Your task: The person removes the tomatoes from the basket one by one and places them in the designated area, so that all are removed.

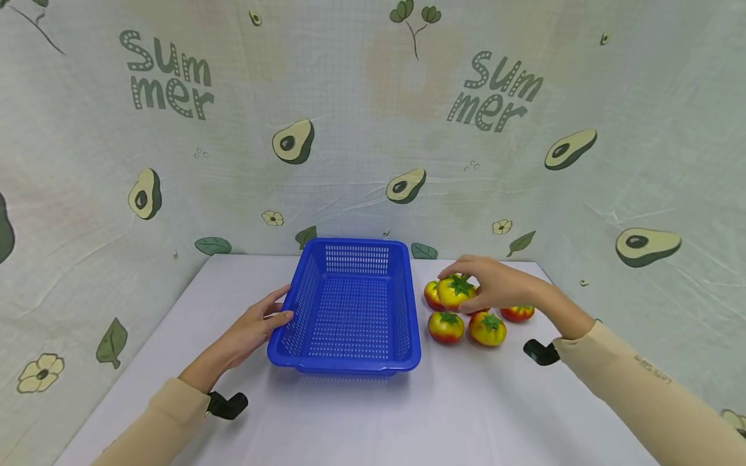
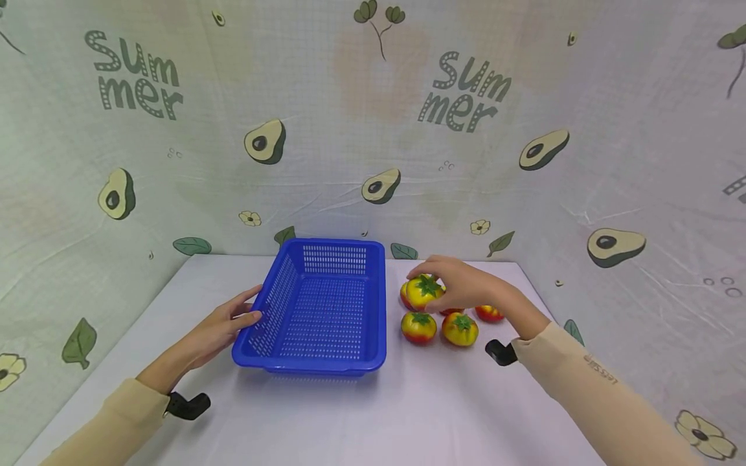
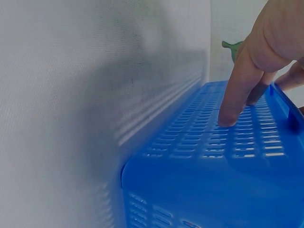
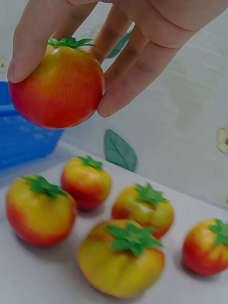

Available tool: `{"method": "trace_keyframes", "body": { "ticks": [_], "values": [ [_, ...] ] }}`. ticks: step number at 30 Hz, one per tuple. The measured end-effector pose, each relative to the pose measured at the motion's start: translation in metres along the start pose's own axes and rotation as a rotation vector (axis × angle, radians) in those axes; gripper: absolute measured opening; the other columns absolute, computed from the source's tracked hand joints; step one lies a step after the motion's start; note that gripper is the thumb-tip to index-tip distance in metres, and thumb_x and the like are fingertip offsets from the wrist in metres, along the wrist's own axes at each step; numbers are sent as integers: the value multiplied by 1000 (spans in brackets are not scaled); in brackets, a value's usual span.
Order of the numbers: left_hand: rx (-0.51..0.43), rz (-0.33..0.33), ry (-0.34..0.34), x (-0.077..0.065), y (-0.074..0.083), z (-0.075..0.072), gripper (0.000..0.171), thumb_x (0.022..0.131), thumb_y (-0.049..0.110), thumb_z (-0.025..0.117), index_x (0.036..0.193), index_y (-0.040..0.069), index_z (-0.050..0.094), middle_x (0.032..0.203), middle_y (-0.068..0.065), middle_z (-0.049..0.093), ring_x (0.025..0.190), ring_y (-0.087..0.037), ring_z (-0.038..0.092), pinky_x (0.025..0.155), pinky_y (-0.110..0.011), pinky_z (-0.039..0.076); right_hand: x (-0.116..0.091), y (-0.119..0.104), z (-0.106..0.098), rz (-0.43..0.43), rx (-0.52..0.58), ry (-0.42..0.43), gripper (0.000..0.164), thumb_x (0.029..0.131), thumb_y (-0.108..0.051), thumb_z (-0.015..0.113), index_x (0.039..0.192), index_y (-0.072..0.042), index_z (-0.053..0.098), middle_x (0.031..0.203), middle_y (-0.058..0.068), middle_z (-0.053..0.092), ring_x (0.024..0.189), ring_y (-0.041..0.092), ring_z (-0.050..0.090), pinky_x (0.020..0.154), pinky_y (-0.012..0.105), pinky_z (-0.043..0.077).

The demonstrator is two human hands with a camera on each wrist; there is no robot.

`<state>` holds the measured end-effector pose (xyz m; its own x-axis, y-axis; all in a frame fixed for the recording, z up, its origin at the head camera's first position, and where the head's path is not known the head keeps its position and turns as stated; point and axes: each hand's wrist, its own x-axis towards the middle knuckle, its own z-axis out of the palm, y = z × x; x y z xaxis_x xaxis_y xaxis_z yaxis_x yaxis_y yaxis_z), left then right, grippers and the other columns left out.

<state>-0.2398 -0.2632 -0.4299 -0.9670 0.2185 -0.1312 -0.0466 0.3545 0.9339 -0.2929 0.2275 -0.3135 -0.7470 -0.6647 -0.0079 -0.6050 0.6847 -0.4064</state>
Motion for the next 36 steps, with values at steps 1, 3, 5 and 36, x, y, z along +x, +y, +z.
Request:
{"method": "trace_keyframes", "body": {
  "ticks": [1, 3, 5, 36],
  "values": [
    [0, 0, 0, 0, 0, 0, 79, 109, 36, 61, 172, 19, 15, 159, -30, 36, 138, -47, 52, 113, -60, 48, -5, 4, -1, 10, -9, 3, 56, 89, -16, 88, 141, -15, 67, 133, 7, 65, 121, 30, 62, 90, 44, 64],
    [-2, -5, 2, -1, 1, -1, 79, 110, 35, 61, 172, 19, 16, 160, -30, 36, 139, -47, 52, 113, -60, 47, -14, 12, -4, 23, -20, 9, 56, 88, -17, 88, 140, -16, 67, 133, 7, 65, 120, 30, 63, 89, 45, 64],
    [2, -6, 0, -1, 1, -1, 79, 110, 35, 60, 172, 19, 15, 160, -30, 35, 139, -47, 52, 113, -60, 48, -22, 20, -6, 36, -31, 17, 55, 88, -18, 88, 139, -17, 68, 133, 7, 66, 120, 31, 63, 89, 46, 64],
    [0, -3, 8, 2, -1, 0, 77, 110, 33, 60, 172, 21, 17, 159, -29, 38, 138, -45, 53, 114, -59, 48, -105, 116, 18, 221, 23, 4, 61, 86, -27, 90, 139, -9, 66, 141, 23, 61, 118, 39, 61, 94, 59, 60]
  ]
}}
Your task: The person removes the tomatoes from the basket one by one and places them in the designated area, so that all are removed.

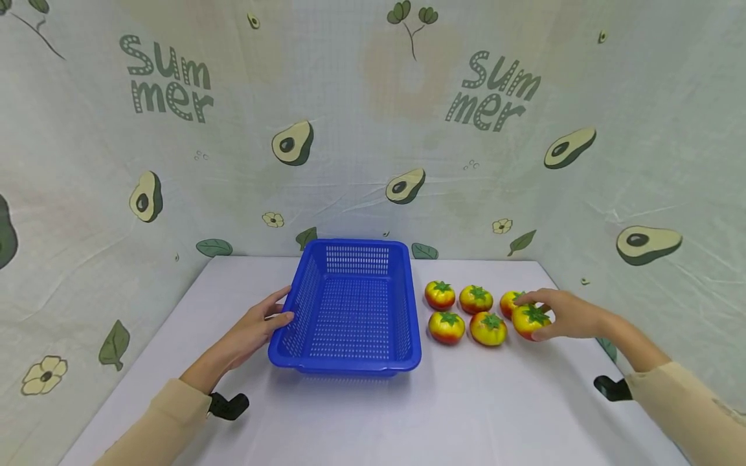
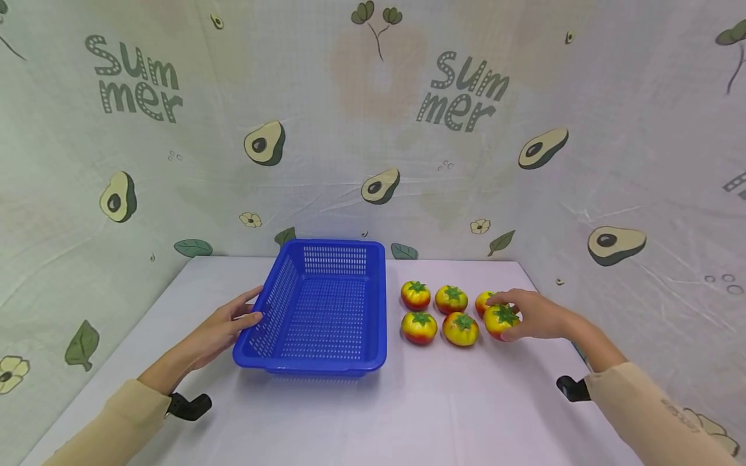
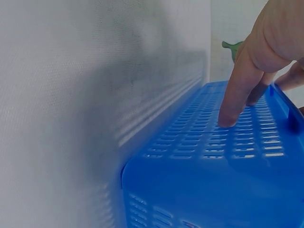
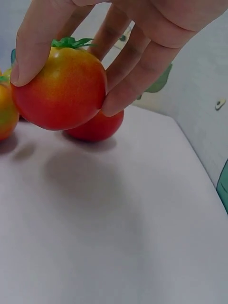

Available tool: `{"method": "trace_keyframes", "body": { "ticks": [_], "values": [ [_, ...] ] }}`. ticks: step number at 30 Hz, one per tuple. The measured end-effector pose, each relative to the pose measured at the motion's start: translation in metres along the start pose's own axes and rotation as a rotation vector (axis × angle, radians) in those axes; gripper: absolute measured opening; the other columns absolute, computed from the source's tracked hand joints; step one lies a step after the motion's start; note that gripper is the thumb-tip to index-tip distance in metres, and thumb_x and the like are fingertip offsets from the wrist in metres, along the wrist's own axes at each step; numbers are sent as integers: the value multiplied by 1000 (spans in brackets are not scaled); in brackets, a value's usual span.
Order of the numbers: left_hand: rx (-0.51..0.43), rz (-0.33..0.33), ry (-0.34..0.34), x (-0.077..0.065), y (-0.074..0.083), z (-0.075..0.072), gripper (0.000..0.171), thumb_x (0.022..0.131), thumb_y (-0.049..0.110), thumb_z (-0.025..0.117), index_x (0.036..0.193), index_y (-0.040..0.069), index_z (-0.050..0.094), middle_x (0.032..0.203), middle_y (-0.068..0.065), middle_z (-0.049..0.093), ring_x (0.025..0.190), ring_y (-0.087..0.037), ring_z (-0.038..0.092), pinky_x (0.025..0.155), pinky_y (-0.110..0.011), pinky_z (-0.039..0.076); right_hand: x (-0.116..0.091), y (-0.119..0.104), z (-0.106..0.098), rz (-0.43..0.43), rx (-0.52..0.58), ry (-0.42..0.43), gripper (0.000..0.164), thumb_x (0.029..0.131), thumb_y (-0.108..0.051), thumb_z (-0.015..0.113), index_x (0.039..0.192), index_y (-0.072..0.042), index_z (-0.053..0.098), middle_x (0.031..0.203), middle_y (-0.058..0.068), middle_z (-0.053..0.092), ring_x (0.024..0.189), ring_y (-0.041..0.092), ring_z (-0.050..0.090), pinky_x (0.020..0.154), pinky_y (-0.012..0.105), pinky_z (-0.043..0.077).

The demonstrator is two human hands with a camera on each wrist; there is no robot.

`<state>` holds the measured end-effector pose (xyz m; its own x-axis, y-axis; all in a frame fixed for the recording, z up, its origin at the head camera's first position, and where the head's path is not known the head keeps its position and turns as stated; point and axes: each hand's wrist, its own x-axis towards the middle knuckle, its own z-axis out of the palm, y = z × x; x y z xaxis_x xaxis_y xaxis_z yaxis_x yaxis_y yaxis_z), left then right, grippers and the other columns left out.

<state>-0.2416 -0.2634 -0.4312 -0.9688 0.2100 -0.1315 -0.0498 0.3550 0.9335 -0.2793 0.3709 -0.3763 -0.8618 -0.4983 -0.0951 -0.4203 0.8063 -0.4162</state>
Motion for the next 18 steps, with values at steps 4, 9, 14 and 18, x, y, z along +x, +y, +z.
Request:
{"method": "trace_keyframes", "body": {
  "ticks": [4, 9, 14, 18],
  "values": [
    [-6, 0, 0, 0, 0, -1, 77, 110, 35, 61, 172, 21, 17, 158, -28, 38, 137, -44, 54, 113, -57, 49, -4, 4, 8, 19, 29, -19, 61, 86, -25, 90, 139, -7, 66, 141, 26, 60, 118, 42, 61, 94, 62, 59],
    [-10, 8, -12, 0, 0, -1, 78, 110, 36, 60, 172, 19, 15, 158, -30, 38, 137, -45, 54, 113, -57, 49, -6, 7, 15, 26, 52, -24, 61, 86, -23, 90, 139, -5, 66, 140, 25, 60, 117, 42, 61, 94, 61, 59],
    [-19, -10, -1, 0, 0, -1, 78, 109, 34, 61, 172, 22, 17, 158, -28, 39, 137, -43, 55, 114, -56, 49, -6, 12, 19, 23, 57, -23, 60, 86, -23, 90, 138, -6, 66, 138, 25, 61, 116, 41, 61, 94, 62, 59],
    [-13, -10, -2, 0, 1, 0, 78, 109, 35, 61, 172, 21, 17, 157, -28, 40, 136, -43, 55, 114, -57, 48, -6, 16, 23, -3, 63, -23, 56, 87, -22, 89, 136, -7, 66, 137, 22, 62, 116, 39, 62, 95, 62, 58]
  ]
}}
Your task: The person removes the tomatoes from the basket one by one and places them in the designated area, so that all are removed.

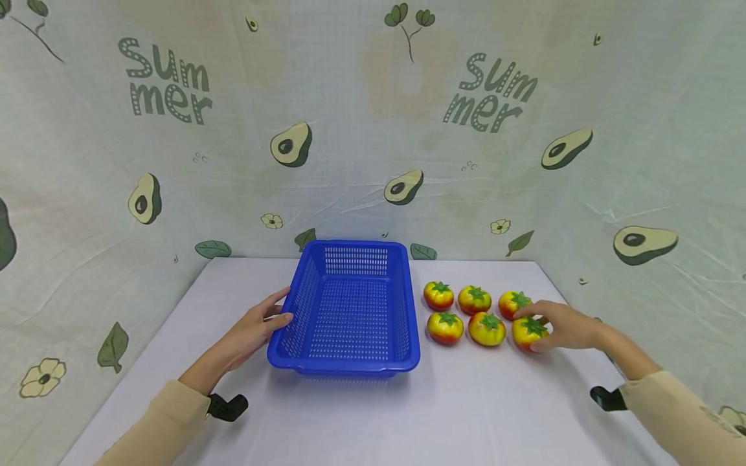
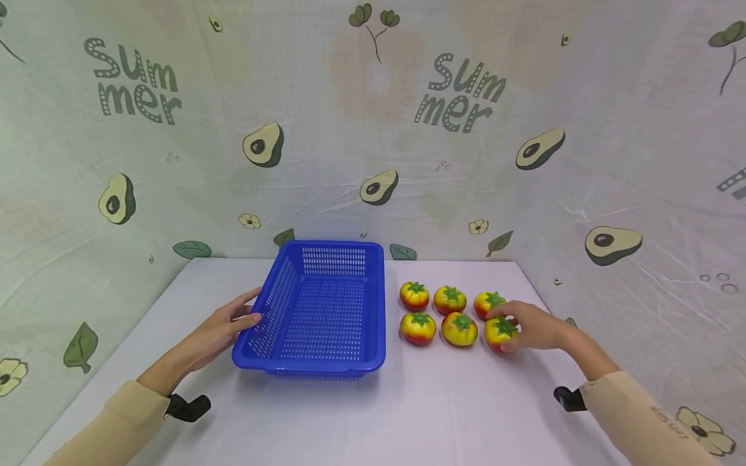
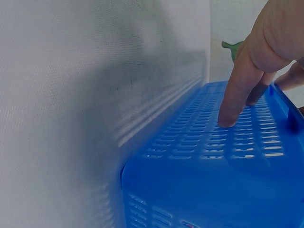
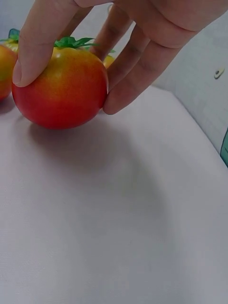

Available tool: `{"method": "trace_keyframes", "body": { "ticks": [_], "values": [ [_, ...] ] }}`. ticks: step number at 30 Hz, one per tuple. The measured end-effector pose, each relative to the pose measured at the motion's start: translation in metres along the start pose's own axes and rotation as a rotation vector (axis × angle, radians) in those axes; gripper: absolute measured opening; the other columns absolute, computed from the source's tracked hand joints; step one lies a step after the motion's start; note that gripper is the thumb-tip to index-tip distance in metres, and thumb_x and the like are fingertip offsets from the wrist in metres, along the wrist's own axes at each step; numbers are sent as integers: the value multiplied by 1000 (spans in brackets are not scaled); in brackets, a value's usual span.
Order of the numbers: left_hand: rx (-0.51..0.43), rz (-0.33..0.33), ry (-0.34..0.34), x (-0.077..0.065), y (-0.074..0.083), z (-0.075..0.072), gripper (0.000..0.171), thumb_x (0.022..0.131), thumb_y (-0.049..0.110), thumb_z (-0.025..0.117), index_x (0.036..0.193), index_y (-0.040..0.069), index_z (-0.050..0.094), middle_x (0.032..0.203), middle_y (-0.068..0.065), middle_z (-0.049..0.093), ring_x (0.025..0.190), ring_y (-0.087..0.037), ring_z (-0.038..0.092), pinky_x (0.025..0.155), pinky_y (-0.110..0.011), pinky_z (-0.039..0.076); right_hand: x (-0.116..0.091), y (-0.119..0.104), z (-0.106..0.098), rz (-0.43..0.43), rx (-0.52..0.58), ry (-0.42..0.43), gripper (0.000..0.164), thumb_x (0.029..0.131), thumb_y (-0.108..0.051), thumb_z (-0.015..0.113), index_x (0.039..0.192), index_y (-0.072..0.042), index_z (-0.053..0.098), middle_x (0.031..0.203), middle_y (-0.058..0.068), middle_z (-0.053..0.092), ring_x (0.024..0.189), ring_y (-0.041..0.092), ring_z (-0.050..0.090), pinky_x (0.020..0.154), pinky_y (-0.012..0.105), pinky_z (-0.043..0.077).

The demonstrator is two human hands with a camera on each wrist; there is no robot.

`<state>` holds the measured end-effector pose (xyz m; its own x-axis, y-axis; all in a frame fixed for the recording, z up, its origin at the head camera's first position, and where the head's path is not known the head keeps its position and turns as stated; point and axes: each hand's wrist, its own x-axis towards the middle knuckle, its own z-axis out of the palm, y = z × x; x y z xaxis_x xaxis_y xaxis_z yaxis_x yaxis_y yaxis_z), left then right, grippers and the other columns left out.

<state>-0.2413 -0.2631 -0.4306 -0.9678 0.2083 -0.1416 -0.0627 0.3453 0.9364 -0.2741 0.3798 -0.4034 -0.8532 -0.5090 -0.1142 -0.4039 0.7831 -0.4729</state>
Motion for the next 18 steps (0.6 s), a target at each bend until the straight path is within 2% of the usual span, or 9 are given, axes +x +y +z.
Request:
{"method": "trace_keyframes", "body": {
  "ticks": [18],
  "values": [
    [4, -7, -6, -1, 3, -1, 77, 110, 34, 59, 172, 21, 16, 160, -27, 37, 139, -43, 52, 117, -58, 45, 0, 4, 5, 31, 9, -24, 59, 87, -21, 88, 139, -8, 65, 141, 28, 58, 116, 42, 61, 94, 65, 58]
  ]
}}
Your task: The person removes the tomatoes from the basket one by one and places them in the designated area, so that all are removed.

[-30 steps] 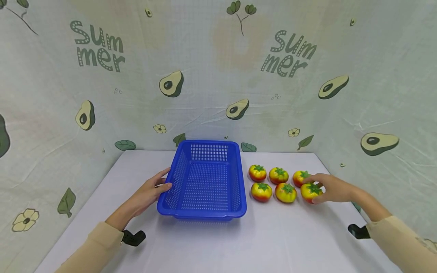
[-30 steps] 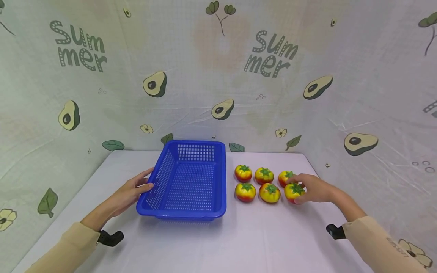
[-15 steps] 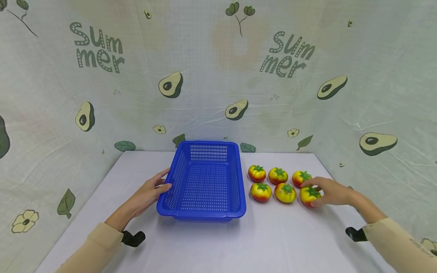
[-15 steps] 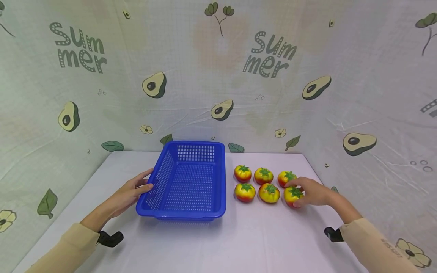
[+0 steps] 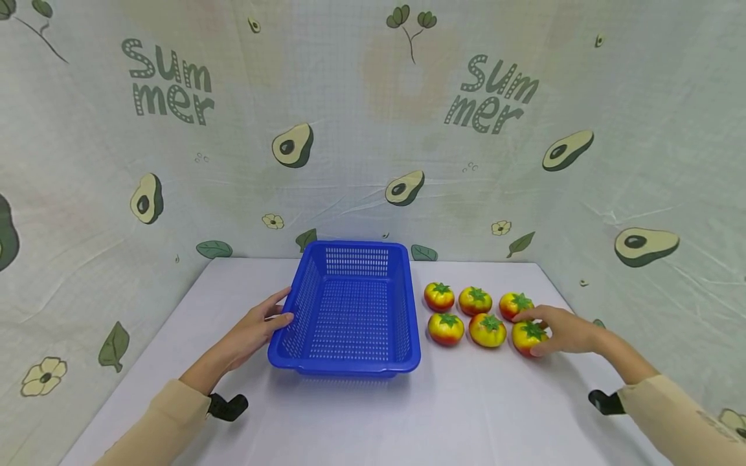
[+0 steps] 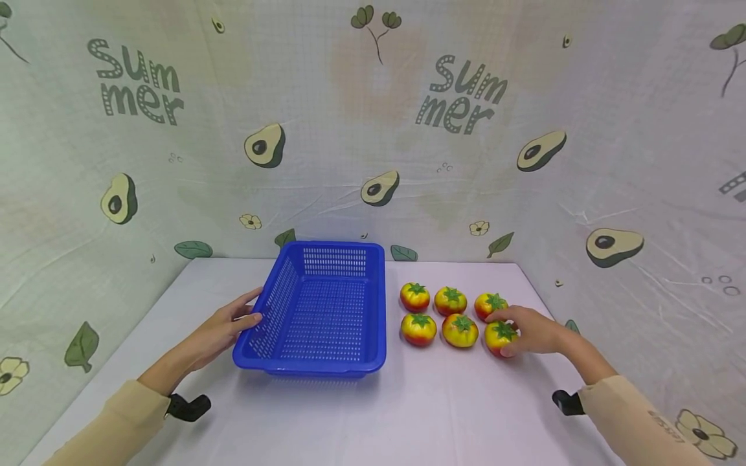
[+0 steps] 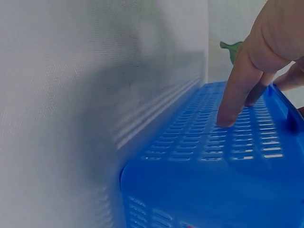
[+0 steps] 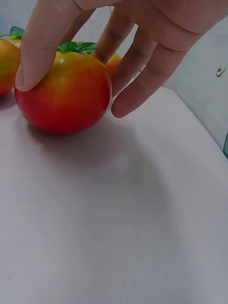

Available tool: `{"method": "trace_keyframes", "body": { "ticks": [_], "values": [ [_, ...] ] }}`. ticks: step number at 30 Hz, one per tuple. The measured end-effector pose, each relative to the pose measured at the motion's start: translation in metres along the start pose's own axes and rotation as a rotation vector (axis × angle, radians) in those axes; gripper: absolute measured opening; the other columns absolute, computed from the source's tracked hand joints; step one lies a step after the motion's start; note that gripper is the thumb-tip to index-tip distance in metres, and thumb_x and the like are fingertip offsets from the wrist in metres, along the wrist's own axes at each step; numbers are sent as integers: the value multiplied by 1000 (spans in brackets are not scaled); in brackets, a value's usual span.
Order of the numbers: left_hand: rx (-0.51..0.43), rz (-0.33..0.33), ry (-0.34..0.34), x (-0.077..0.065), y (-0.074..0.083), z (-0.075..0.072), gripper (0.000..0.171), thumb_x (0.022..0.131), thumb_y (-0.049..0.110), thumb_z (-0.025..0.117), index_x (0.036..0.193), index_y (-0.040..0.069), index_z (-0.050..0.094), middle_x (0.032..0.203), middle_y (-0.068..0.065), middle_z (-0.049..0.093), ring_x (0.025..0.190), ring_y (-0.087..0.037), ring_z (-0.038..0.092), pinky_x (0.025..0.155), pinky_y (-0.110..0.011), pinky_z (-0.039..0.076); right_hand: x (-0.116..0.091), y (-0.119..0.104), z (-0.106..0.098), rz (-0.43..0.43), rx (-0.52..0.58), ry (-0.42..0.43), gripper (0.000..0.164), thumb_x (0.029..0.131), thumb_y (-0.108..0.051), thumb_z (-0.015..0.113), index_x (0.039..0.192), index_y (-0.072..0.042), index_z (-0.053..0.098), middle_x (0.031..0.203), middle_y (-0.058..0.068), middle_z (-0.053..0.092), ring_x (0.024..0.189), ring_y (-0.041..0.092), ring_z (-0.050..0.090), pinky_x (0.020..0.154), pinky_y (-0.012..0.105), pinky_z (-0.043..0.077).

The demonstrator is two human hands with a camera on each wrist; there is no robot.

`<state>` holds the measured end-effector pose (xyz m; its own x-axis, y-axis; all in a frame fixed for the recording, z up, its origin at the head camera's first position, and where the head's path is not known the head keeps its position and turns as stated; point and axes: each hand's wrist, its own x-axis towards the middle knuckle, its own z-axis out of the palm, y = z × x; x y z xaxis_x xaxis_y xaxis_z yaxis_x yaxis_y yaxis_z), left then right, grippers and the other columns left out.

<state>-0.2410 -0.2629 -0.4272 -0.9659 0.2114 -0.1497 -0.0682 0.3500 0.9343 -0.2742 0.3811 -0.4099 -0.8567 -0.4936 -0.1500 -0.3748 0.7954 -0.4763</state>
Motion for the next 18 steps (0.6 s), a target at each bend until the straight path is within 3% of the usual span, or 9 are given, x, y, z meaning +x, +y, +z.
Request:
{"method": "trace_keyframes", "body": {
  "ticks": [11, 18],
  "values": [
    [39, 6, 6, -2, -1, -6, 77, 111, 40, 57, 172, 21, 15, 162, -26, 36, 144, -46, 47, 115, -58, 47, -7, -16, -13, 35, -35, 52, 59, 91, -24, 86, 141, -3, 63, 139, 26, 61, 115, 41, 63, 90, 57, 61],
    [132, 108, 64, -12, 3, -31, 82, 111, 42, 56, 173, 16, 9, 165, -29, 37, 145, -49, 48, 108, -53, 53, -13, -36, -27, -5, -128, 189, 61, 92, -28, 85, 143, -3, 62, 138, 28, 60, 116, 46, 62, 86, 60, 62]
  ]
}}
